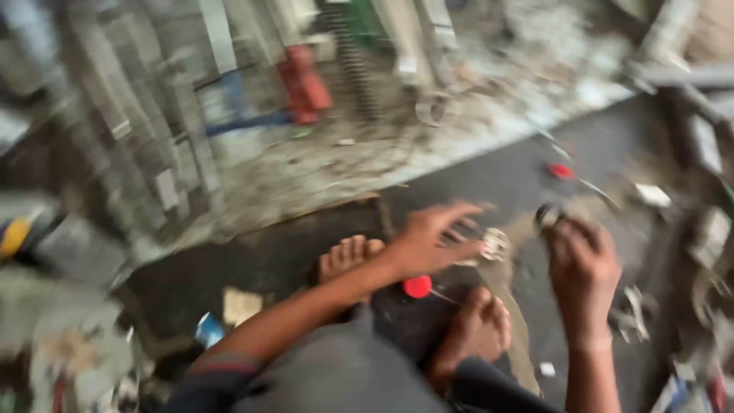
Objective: Organizing tools and inspecting various motorcycle mechanical components on a workshop floor.
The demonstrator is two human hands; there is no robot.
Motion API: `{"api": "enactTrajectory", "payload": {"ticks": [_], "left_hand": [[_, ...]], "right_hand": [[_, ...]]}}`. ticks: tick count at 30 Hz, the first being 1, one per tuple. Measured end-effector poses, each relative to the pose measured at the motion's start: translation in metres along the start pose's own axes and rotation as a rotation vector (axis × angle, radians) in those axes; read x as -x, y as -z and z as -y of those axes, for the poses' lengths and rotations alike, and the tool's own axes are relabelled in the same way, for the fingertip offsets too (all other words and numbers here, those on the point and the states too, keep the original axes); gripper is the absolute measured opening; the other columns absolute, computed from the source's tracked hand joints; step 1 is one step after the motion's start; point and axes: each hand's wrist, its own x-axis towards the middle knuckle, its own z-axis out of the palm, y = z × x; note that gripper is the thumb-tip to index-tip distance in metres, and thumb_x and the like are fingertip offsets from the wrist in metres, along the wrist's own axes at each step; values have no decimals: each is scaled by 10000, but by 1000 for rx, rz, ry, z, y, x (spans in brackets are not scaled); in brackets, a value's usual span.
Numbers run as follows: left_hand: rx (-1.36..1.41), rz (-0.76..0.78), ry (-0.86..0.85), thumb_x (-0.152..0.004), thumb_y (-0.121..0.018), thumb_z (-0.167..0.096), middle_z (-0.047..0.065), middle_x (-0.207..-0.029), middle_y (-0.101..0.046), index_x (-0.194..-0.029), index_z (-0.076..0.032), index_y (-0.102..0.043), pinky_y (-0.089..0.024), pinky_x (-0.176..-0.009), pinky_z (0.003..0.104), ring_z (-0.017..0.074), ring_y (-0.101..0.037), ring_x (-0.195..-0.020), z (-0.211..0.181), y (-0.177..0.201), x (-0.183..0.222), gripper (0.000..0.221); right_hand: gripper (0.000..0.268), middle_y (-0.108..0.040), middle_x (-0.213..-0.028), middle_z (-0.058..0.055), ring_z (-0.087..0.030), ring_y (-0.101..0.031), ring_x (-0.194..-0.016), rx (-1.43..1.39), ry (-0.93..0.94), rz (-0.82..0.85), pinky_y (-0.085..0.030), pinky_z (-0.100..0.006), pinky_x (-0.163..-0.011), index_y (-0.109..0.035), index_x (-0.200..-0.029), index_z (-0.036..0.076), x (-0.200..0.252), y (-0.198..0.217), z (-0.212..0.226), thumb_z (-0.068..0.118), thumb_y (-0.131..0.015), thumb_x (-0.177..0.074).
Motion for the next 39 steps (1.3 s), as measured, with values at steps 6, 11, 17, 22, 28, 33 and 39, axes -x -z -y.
{"api": "enactTrajectory", "payload": {"ticks": [6,11,17,22,28,33,39], "left_hand": [[573,-161,219,-986,-707,-186,120,-1077,-743,-1370,-21,-643,-618,-759,325,167,-719,-854,76,-15,9,423],[687,-562,329,-967,-639,-105,89,-982,-734,-1340,-47,-622,-610,-616,276,137,-714,-710,82,54,46,378],[112,-1188,310,-988,-694,-104,40,-899,-760,-1185,-62,-733,-491,-620,238,97,-638,-722,123,154,105,205],[483,-1334,228,-960,-664,-71,16,-825,-705,-1137,-25,-687,-508,-535,243,88,-619,-632,102,230,94,184],[390,-1308,230,-964,-681,-95,46,-809,-709,-1026,-36,-636,-560,-638,269,121,-672,-693,117,226,80,96],[83,-1021,213,-884,-768,-244,54,-894,-753,-1065,-47,-703,-587,-753,295,140,-724,-802,141,104,91,276],[1018,-124,290,-915,-735,-285,30,-1143,-714,-1274,-79,-642,-611,-891,321,133,-712,-1027,56,37,66,424]], "right_hand": [[384,-725,-1068,-104,-231,-722,-851,-274,52,201,-572,-326,-745,-731,-1195,57,-9,-13,99,66,-815,-820],[450,-738,-1104,-125,-161,-721,-852,-447,-268,216,-574,-300,-711,-677,-1311,12,14,-13,72,-9,-768,-871],[435,-709,-1155,-216,-217,-707,-991,-719,-454,126,-608,-348,-845,-599,-1392,-124,57,-34,13,-62,-680,-969],[449,-707,-1146,-230,-235,-709,-960,-764,-490,138,-607,-361,-849,-574,-1408,-136,60,-34,7,-77,-664,-972],[422,-705,-1175,-227,-217,-710,-959,-889,-451,89,-614,-358,-812,-575,-1411,-129,55,-33,13,-65,-648,-1000],[383,-723,-1147,-209,-238,-718,-945,-816,-552,161,-607,-357,-827,-602,-1356,-122,41,-17,54,-28,-645,-988],[412,-693,-1274,-186,-261,-705,-1040,-988,-619,470,-605,-356,-850,-578,-1373,-80,2,-29,130,30,-596,-977]]}}
